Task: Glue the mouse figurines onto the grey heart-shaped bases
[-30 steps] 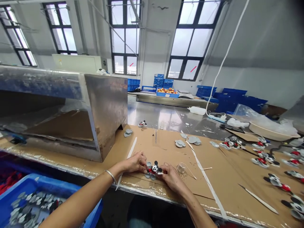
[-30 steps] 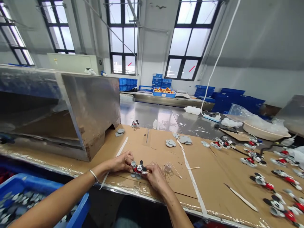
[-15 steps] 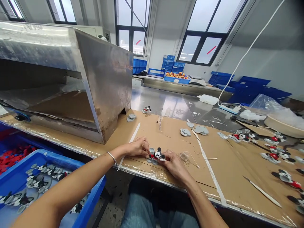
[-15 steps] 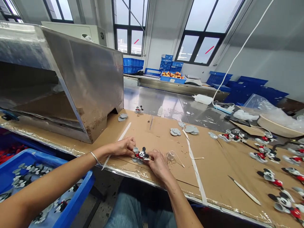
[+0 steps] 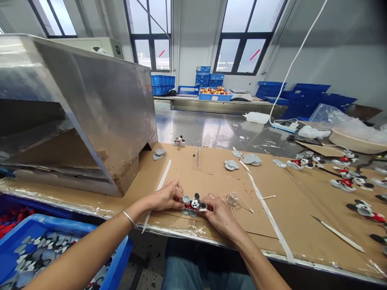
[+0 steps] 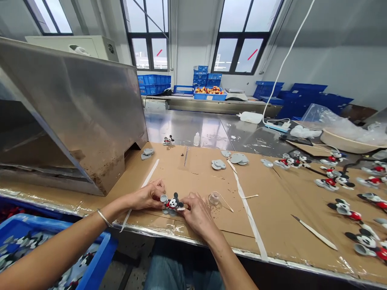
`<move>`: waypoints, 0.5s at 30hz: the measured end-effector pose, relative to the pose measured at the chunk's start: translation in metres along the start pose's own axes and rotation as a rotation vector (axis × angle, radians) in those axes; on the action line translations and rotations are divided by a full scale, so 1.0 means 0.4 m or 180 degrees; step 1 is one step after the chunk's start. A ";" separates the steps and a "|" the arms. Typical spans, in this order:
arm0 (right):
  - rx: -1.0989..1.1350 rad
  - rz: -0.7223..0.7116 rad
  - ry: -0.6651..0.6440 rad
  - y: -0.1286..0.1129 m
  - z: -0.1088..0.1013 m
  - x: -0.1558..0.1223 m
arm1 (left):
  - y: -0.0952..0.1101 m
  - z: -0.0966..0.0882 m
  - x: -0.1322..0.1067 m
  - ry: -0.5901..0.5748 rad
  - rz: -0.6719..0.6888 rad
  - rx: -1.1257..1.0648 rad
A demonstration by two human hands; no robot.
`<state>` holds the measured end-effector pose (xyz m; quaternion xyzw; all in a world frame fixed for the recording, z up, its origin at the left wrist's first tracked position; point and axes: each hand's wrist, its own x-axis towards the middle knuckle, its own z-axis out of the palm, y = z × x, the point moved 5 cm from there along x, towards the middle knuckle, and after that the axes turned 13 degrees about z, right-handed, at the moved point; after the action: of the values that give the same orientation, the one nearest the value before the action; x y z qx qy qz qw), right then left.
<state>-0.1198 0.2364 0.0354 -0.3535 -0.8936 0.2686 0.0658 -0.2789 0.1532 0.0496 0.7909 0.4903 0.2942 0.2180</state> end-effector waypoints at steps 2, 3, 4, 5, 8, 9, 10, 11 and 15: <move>0.0086 0.0042 0.0019 0.005 0.001 0.001 | 0.004 -0.001 0.002 -0.0029 -0.0057 0.0009; 0.0126 0.0068 0.0015 0.007 0.002 0.001 | 0.007 -0.001 0.004 -0.0052 -0.0083 0.0014; 0.0160 0.0080 0.0005 0.009 0.003 0.001 | 0.010 -0.002 0.006 -0.0079 -0.0104 0.0024; 0.0188 0.0081 0.0000 0.010 0.004 0.001 | 0.014 -0.002 0.008 -0.0112 -0.0119 0.0041; 0.0256 0.0027 0.0020 0.009 0.001 -0.001 | 0.026 -0.002 0.014 -0.0230 -0.0136 0.0107; 0.0274 0.0005 0.0024 0.008 0.000 -0.001 | 0.028 -0.002 0.015 -0.0259 -0.0146 0.0127; 0.0291 -0.0008 0.0013 0.008 -0.002 -0.002 | 0.030 -0.002 0.016 -0.0280 -0.0153 0.0152; 0.0307 -0.0011 -0.0014 0.008 -0.002 -0.002 | 0.030 -0.002 0.017 -0.0299 -0.0154 0.0195; 0.0376 -0.0001 -0.0135 0.013 0.001 -0.001 | 0.018 0.006 0.014 -0.0401 -0.0123 0.0393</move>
<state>-0.1164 0.2390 0.0325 -0.3431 -0.8774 0.3284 0.0675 -0.2707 0.1553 0.0536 0.8102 0.5080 0.2089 0.2048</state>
